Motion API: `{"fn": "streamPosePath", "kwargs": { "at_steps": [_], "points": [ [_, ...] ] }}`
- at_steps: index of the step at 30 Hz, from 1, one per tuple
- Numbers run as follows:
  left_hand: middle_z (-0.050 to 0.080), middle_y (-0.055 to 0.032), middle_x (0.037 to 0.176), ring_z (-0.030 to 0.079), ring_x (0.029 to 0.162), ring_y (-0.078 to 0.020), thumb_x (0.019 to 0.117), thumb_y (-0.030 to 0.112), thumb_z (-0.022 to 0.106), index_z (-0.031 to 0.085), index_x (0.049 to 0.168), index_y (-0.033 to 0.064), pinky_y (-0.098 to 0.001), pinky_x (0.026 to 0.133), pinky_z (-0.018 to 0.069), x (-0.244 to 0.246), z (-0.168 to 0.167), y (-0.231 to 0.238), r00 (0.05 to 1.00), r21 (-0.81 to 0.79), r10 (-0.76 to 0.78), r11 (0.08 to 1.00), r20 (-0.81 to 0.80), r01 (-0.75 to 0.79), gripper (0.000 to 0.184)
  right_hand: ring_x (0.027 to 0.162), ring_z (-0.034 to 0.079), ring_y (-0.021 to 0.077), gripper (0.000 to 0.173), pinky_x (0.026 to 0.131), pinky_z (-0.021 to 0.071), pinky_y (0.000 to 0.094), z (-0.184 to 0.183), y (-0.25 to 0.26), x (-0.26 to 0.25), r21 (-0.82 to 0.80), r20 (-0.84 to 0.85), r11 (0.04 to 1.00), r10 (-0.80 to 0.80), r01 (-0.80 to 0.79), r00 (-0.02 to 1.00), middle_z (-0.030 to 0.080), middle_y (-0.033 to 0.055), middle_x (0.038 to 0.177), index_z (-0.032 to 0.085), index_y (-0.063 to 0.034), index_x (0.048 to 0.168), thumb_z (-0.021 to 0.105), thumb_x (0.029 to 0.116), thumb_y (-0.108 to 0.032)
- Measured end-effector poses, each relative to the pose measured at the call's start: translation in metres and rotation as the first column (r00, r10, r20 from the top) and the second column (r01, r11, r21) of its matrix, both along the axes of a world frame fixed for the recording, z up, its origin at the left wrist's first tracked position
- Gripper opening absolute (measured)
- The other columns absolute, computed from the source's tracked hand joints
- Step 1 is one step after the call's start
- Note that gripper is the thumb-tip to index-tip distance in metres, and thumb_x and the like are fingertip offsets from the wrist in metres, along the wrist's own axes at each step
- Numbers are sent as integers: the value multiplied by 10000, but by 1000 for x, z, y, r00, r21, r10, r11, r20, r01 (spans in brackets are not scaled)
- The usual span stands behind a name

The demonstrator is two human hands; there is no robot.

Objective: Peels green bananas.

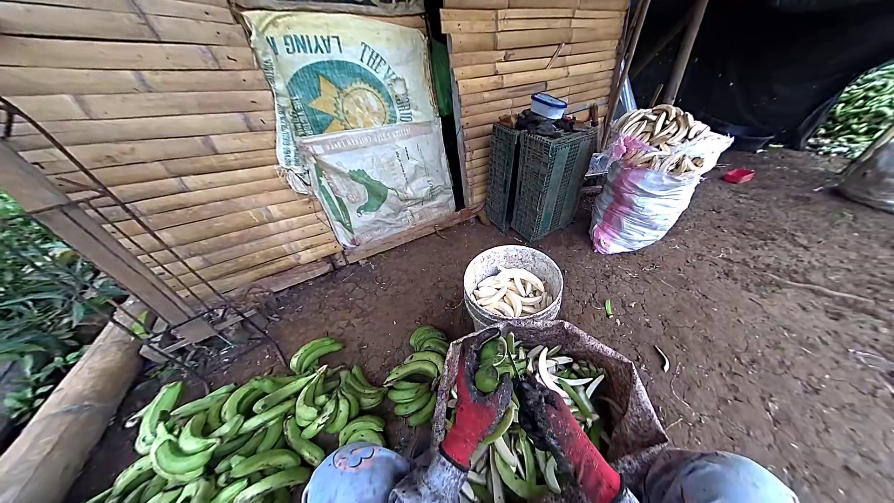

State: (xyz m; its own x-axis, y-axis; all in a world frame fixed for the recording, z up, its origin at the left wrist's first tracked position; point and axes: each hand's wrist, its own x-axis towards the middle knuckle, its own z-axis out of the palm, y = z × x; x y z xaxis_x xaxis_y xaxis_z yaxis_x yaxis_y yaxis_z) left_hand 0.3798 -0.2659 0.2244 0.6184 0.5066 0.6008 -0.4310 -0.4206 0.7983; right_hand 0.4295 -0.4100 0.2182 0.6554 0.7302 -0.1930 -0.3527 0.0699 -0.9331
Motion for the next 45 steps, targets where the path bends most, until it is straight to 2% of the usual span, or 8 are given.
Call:
{"fn": "streamPosePath", "kwargs": {
  "at_steps": [3, 12, 21, 26, 32, 37, 42, 45],
  "points": [
    [618, -98, 1269, 634, 1108, -100, 778, 72, 675, 363, 1476, -62, -266, 974, 535, -1, 11, 7, 1000, -334, 20, 942, -19, -25, 776, 465, 437, -8, 324, 412, 360, 134, -2, -11, 8, 231, -82, 961, 177, -154, 981, 508, -88, 646, 512, -150, 1295, 509, 1041, -351],
    [626, -86, 1238, 645, 1078, -123, 781, 53, 668, 361, 1482, -38, -282, 946, 550, 3, 17, 6, 997, -427, -26, 903, 68, 53, 771, 474, 438, -2, 265, 425, 366, 139, -12, -18, 24, 347, -14, 900, 287, -264, 958, 502, -80, 647, 589, -176, 1114, 567, 1032, -428],
    [687, -85, 1022, 698, 917, -178, 803, -2, 542, 510, 1250, 10, -366, 849, 596, 7, 17, 4, 973, -718, -72, 664, 217, 209, 449, 550, 470, -19, 766, 491, 410, 147, 1, -23, 28, 184, 223, 925, 290, -332, 931, 555, -111, 762, 235, -50, 1599, 581, 1023, -418],
    [687, -79, 1011, 699, 915, -176, 780, -1, 564, 505, 1258, 19, -368, 850, 599, 4, 17, 7, 973, -714, -100, 664, 210, 222, 482, 563, 469, -20, 766, 515, 422, 159, 1, -22, 27, 98, 264, 940, 291, -326, 919, 546, -112, 771, 192, -18, 1610, 560, 1031, -359],
    [589, -111, 1332, 585, 1185, -81, 768, 13, 691, 416, 1406, -137, -244, 1051, 479, -5, 14, 3, 987, -101, -156, 982, 42, 159, 710, 470, 446, -2, 186, 435, 384, 157, -4, -7, 13, 51, 96, 994, 90, -95, 991, 488, -100, 608, 555, -159, 1010, 464, 1059, -313],
    [688, -92, 1119, 689, 991, -138, 739, 4, 658, 490, 1338, -47, -315, 893, 586, -4, 18, 4, 982, -513, -160, 837, 102, 190, 624, 617, 555, 70, 682, 622, 523, 272, -6, -8, 20, -199, 441, 980, 76, 15, 894, 634, 25, 856, 333, -24, 1581, 521, 1047, -405],
    [686, -104, 944, 693, 840, -161, 755, -16, 588, 548, 1147, -29, -326, 763, 602, 3, 28, 11, 992, -726, -127, 683, -10, 81, 395, 540, 493, 36, 496, 524, 449, 216, -3, -14, 22, -118, 250, 986, 143, -117, 958, 533, -57, 704, 477, -47, 1413, 553, 1033, -357],
    [670, -109, 853, 682, 723, -198, 893, 54, 465, 553, 1052, 23, -365, 619, 594, 5, 31, 21, 989, -845, -150, 531, -16, 67, 184, 577, 506, 15, 693, 545, 466, 199, 1, -29, 30, -55, 348, 957, 284, -283, 893, 598, -58, 799, 330, -82, 1596, 572, 1027, -395]
  ]
}}
